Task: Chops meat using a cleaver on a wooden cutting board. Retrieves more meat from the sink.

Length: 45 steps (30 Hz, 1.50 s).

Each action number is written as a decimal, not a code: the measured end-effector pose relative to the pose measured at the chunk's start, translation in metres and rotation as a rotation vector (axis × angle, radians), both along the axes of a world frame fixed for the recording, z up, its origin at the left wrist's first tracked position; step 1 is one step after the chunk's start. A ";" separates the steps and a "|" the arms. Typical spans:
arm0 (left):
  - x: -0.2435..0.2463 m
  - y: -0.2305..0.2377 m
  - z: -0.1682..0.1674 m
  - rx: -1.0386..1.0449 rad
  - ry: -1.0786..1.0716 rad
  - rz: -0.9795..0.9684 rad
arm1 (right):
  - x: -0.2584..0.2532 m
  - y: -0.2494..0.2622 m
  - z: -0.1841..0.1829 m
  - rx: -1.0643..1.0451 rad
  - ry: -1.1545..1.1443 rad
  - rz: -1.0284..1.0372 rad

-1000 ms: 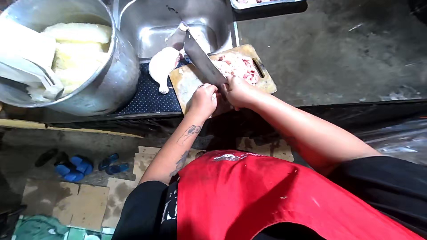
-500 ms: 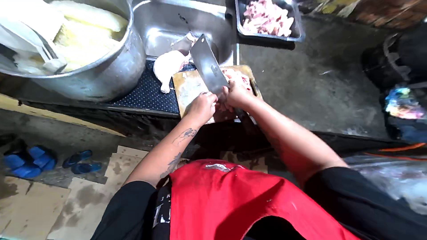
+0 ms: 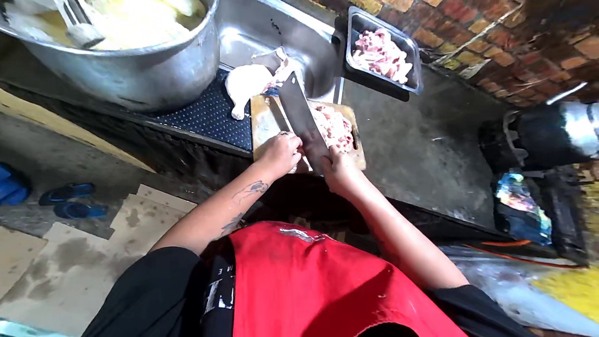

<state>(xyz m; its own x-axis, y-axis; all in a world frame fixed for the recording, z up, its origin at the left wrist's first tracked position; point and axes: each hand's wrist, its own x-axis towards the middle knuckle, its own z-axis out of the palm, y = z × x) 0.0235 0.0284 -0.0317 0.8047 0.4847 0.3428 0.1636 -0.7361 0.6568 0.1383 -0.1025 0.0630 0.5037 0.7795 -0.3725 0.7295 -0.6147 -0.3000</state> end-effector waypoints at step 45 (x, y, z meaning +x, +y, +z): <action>-0.015 0.004 0.000 0.084 0.098 0.055 | -0.008 0.059 -0.013 0.023 -0.019 0.079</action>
